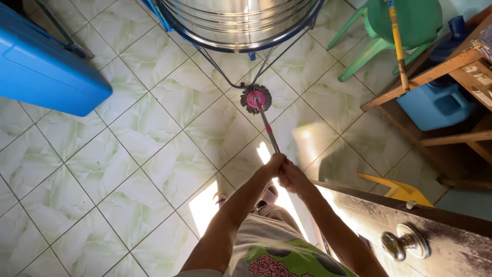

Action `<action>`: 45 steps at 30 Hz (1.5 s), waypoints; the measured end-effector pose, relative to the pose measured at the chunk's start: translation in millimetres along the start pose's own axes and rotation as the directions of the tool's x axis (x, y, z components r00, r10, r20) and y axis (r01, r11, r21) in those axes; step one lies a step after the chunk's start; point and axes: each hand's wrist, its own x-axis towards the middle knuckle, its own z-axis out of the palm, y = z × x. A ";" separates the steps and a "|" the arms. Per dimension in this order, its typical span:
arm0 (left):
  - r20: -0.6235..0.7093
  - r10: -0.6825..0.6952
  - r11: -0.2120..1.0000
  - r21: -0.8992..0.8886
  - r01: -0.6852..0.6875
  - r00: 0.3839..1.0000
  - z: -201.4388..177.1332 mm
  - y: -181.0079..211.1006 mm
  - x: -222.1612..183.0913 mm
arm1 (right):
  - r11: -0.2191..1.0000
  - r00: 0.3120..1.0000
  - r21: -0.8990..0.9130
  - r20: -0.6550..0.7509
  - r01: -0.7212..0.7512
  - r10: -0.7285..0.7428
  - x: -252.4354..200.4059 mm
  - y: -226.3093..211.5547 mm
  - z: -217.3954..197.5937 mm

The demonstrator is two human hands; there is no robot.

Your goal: Mopping the tiled floor in a water purification area around tanks and filters.

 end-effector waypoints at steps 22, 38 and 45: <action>0.402 0.141 0.968 -0.248 -0.041 0.905 -61.9 58.7 -275.8 | 0.989 0.987 0.093 0.101 0.115 -0.124 -132.7 80.7 197.4; 0.280 0.438 0.889 0.002 -0.457 0.854 -40.8 159.5 -249.8 | 0.960 0.952 -0.026 0.136 0.279 -0.273 -117.1 18.5 268.5; 0.284 0.422 0.901 -0.027 -0.433 0.861 -51.2 225.1 -157.0 | 0.973 0.973 -0.058 0.056 0.225 -0.222 0.5 -52.9 242.2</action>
